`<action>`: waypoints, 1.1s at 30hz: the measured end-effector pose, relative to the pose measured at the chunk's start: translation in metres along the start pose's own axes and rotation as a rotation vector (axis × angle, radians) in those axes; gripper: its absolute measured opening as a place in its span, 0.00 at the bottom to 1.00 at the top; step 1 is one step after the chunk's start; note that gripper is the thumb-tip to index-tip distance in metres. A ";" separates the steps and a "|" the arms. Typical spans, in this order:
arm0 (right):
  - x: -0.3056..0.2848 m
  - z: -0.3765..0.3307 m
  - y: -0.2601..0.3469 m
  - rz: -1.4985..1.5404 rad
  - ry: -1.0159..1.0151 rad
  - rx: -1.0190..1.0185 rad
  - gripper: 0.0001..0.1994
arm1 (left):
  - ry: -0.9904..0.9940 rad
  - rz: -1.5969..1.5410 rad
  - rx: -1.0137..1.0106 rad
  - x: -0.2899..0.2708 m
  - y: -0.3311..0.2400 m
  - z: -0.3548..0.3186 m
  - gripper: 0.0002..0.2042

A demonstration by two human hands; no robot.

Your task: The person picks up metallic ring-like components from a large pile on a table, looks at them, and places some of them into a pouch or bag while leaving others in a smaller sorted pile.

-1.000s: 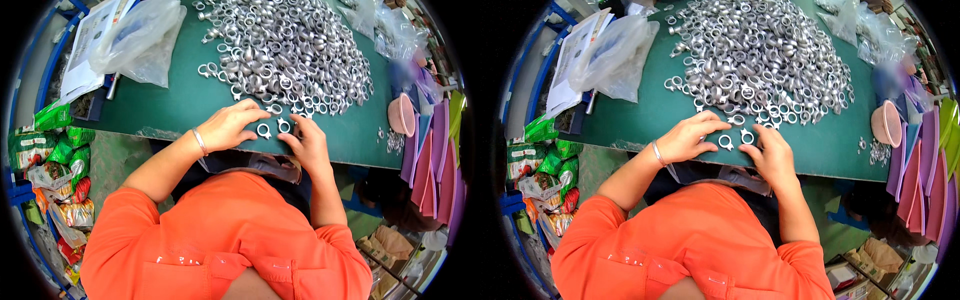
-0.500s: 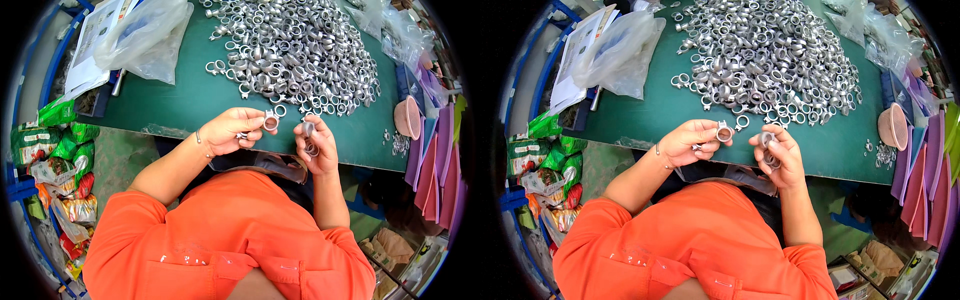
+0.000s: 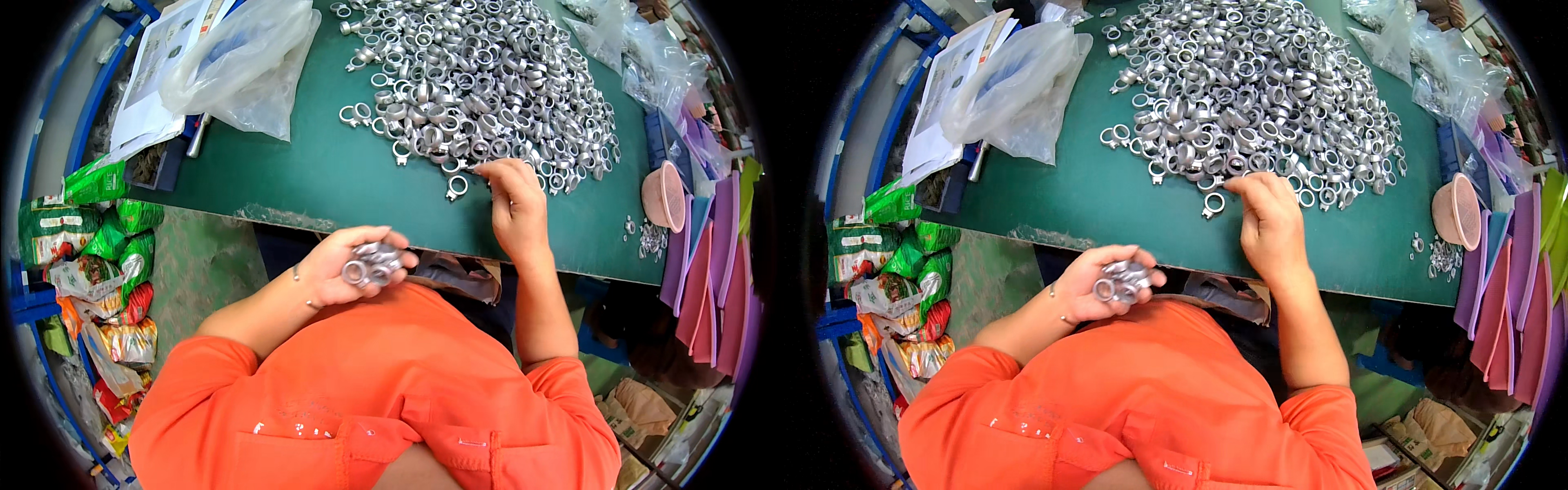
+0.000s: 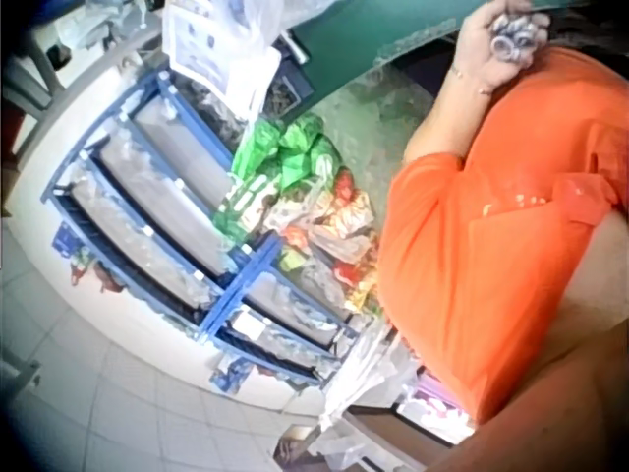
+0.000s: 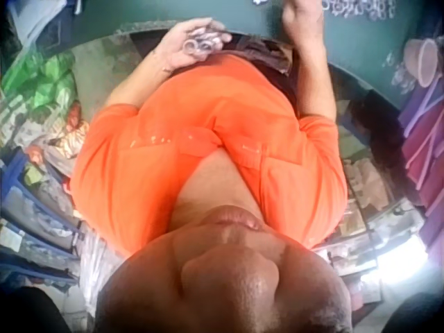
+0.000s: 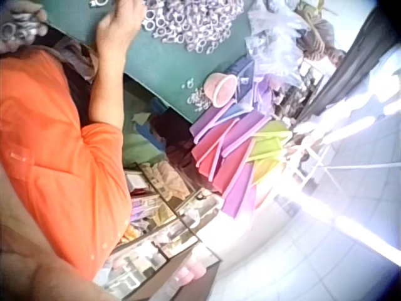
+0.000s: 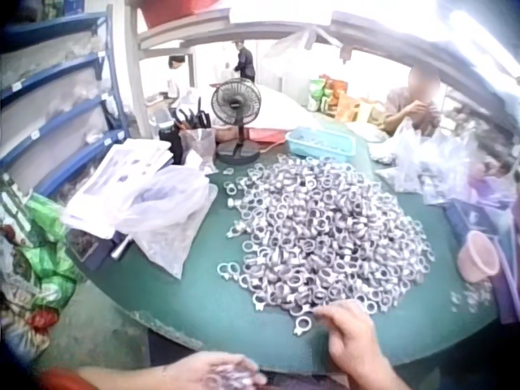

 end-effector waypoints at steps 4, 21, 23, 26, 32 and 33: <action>0.016 -0.007 -0.002 -0.191 0.155 -0.140 0.09 | -0.173 -0.151 -0.062 -0.045 0.003 -0.014 0.14; -0.042 -0.043 -0.039 1.640 -0.036 0.414 0.15 | -0.163 2.003 0.995 0.064 -0.022 0.017 0.11; -0.039 -0.038 -0.041 0.842 -0.051 0.588 0.07 | -0.254 2.040 1.273 0.070 -0.035 0.048 0.11; -0.023 -0.036 -0.033 0.064 0.022 0.351 0.05 | -0.393 2.199 1.328 0.073 -0.038 0.076 0.11; -0.021 -0.049 -0.028 0.121 0.036 0.277 0.05 | -0.228 1.903 1.163 0.064 -0.037 0.065 0.05; -0.022 -0.052 -0.028 0.323 0.043 0.365 0.04 | -0.141 1.599 1.031 0.060 -0.035 0.063 0.04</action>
Point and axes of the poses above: each hand's wrist, its own z-axis towards the middle knuckle, its own x-axis out of the palm, y = z × x, the point moved 2 cm from there along z, towards the middle knuckle
